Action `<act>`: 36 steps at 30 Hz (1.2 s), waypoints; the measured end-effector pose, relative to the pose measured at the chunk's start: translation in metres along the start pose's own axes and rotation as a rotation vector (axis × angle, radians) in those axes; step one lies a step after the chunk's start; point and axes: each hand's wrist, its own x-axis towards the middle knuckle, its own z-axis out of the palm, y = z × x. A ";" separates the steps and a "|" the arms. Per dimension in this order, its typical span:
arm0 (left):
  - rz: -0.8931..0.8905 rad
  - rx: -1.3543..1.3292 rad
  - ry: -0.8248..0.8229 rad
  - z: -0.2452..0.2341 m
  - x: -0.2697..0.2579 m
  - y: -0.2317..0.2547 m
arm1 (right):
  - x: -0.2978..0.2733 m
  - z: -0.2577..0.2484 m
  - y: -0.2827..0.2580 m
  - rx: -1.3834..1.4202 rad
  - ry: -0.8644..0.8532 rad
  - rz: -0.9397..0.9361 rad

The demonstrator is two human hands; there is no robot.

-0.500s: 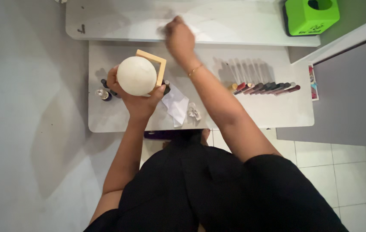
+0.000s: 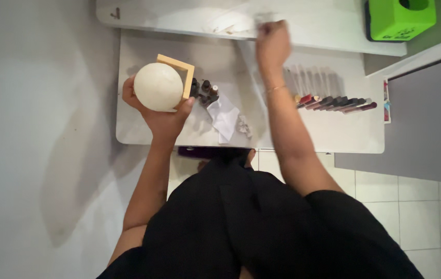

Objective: The person wipes a white vanity shelf and countertop with a tissue, moving nail polish bottles and lipsticks aside to clean underneath. They continue wiping the surface and then return the cosmetic items to the shelf.

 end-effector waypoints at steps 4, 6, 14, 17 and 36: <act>0.010 -0.022 0.008 -0.003 -0.001 0.001 | -0.031 0.037 -0.072 0.113 -0.118 -0.029; -0.006 -0.060 -0.004 -0.004 -0.002 0.003 | -0.038 0.049 -0.102 0.128 -0.166 -0.069; -0.012 0.077 0.017 -0.020 0.001 0.004 | 0.029 0.029 -0.009 0.313 -0.135 0.063; -0.018 0.071 0.028 -0.024 0.002 0.002 | 0.063 0.014 0.062 0.026 0.039 0.185; 0.050 0.136 -0.124 0.040 0.008 -0.015 | 0.020 0.002 -0.017 0.473 -0.214 0.018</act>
